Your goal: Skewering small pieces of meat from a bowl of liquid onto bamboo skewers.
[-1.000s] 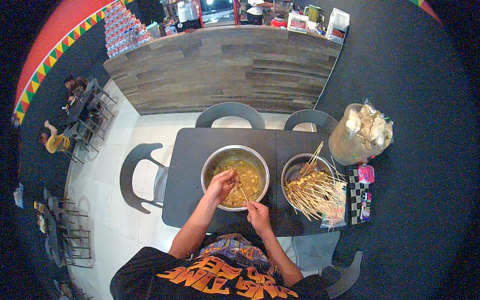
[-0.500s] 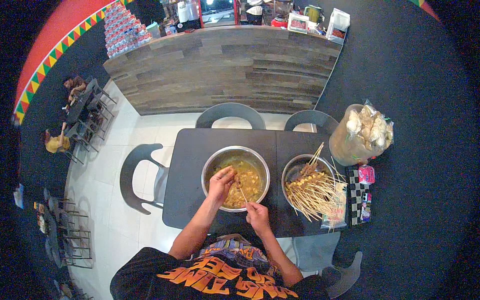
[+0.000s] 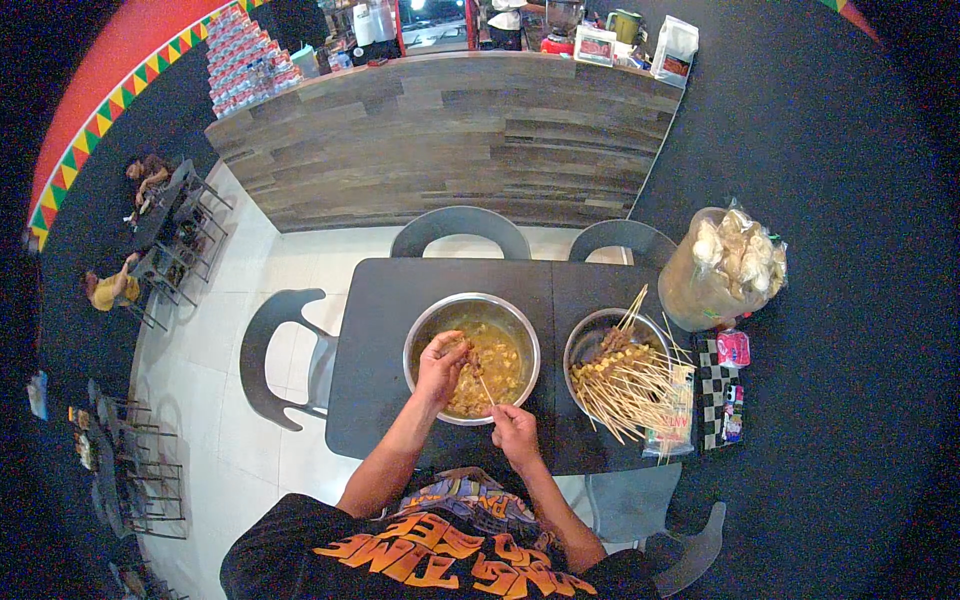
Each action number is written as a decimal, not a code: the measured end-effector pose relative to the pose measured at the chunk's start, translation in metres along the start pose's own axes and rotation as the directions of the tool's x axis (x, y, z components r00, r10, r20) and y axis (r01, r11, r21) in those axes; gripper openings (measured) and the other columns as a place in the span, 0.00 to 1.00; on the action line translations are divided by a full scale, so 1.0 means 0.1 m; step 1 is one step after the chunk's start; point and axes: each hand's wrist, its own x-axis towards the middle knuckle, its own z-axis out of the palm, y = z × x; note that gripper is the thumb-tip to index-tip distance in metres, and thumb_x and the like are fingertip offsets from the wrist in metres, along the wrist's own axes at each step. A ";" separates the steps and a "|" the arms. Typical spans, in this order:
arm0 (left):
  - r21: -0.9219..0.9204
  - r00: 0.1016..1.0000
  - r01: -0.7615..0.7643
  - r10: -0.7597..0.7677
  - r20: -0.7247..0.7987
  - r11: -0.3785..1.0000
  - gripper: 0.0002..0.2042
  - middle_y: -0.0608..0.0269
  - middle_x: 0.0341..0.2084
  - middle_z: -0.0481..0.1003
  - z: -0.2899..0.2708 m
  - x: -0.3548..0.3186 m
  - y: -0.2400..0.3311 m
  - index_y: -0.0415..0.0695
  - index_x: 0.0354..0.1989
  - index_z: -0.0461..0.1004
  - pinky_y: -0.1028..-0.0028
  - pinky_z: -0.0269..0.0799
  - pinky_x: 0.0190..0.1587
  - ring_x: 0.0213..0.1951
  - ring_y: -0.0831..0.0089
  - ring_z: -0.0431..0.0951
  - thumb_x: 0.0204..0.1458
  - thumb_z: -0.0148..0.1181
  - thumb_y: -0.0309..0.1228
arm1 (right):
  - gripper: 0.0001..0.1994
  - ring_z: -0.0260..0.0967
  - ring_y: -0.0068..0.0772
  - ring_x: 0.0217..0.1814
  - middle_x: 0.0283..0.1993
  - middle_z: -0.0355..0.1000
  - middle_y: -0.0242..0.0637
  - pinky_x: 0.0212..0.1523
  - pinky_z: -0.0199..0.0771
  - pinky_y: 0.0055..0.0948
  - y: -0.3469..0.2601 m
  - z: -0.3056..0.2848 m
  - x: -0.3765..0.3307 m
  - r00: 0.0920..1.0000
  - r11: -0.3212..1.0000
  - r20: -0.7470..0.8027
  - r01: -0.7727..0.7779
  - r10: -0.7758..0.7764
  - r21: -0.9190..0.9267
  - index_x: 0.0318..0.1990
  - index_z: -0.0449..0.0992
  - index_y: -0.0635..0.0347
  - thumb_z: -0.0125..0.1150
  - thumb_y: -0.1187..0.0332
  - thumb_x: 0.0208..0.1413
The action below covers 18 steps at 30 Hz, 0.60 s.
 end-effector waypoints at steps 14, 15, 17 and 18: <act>0.089 1.000 -0.025 0.023 0.016 0.996 0.14 0.58 0.29 0.73 -0.03 0.03 0.01 0.35 0.44 0.68 0.75 0.71 0.33 0.28 0.74 0.73 0.48 0.53 0.20 | 0.10 0.46 0.12 0.10 0.12 0.53 0.21 0.13 0.47 0.18 -0.02 0.00 0.01 1.000 1.000 -0.002 0.000 0.000 0.006 0.31 0.72 0.65 0.49 0.68 0.56; 0.089 0.999 -0.031 0.030 0.009 0.996 0.13 0.58 0.30 0.73 -0.04 0.04 -0.01 0.35 0.44 0.68 0.76 0.70 0.33 0.28 0.74 0.73 0.48 0.54 0.19 | 0.10 0.46 0.12 0.10 0.12 0.53 0.21 0.13 0.47 0.18 -0.02 0.00 0.01 1.000 1.000 -0.001 0.000 0.000 0.005 0.31 0.72 0.65 0.49 0.68 0.56; 0.092 1.000 -0.025 0.024 0.008 0.995 0.13 0.58 0.30 0.73 -0.06 0.04 -0.03 0.35 0.44 0.69 0.75 0.70 0.34 0.29 0.74 0.73 0.48 0.53 0.20 | 0.09 0.47 0.12 0.10 0.12 0.54 0.21 0.13 0.48 0.18 -0.01 -0.01 0.01 1.000 1.000 -0.008 -0.008 0.008 0.021 0.31 0.72 0.65 0.49 0.68 0.56; 0.095 1.000 -0.019 0.018 0.007 0.995 0.12 0.58 0.31 0.73 -0.07 0.04 -0.04 0.34 0.43 0.69 0.75 0.70 0.34 0.30 0.74 0.73 0.48 0.53 0.21 | 0.09 0.47 0.12 0.10 0.12 0.54 0.21 0.13 0.48 0.18 0.00 -0.02 0.01 1.000 1.000 -0.008 -0.008 0.009 0.021 0.31 0.72 0.65 0.49 0.68 0.56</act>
